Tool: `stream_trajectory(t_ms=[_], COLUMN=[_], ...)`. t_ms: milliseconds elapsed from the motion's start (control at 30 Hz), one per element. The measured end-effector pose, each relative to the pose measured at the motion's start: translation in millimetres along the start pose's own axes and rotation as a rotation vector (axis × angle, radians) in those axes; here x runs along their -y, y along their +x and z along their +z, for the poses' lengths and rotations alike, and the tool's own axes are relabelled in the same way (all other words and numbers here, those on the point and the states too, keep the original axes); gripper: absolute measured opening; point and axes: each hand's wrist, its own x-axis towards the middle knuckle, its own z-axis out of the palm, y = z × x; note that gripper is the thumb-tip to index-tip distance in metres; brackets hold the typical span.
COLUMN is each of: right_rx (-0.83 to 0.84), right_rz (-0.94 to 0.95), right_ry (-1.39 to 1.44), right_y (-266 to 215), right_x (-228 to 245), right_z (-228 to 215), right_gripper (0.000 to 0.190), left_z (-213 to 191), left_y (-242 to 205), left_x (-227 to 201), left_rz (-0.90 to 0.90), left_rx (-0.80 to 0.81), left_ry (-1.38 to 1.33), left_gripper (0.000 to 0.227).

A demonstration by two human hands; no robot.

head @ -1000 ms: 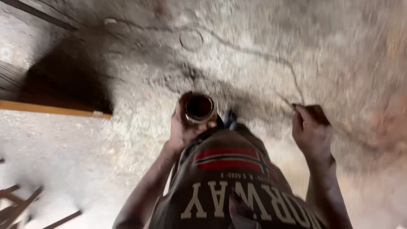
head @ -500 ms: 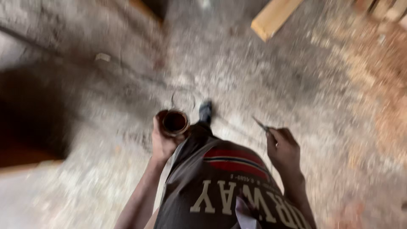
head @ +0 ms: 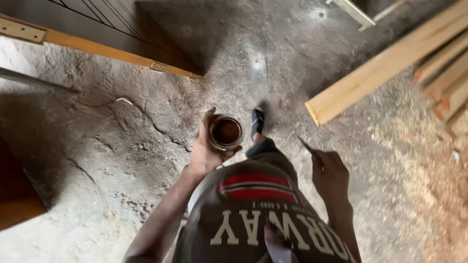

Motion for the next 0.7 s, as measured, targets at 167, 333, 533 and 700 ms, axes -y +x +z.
stream_trajectory(t_ms=[167,333,533,700], right_rx=[0.016,0.19,0.149,0.23], right_rz=[-0.111,-0.42,-0.592,-0.386], right_ry=[0.134,0.113,0.096,0.101], right_y=[226.3,425.5,620.3,750.4], right_x=[-32.9,-13.4,15.3,51.3], right_z=[23.8,27.7,96.1,127.9], right_gripper=[0.017,0.021,0.02,0.017], left_z=[26.5,14.3,0.1,-33.5], left_y=[125.1,221.6,366.2,528.9], left_x=[26.1,56.0,147.2,205.1], left_rz=[-0.398,-0.392,-0.5,-0.491], left_rx=[-0.332,-0.49,-0.634,-0.615], left_ry=[0.068,0.115,0.04,-0.029], left_gripper=[0.097,0.103,0.098,0.092])
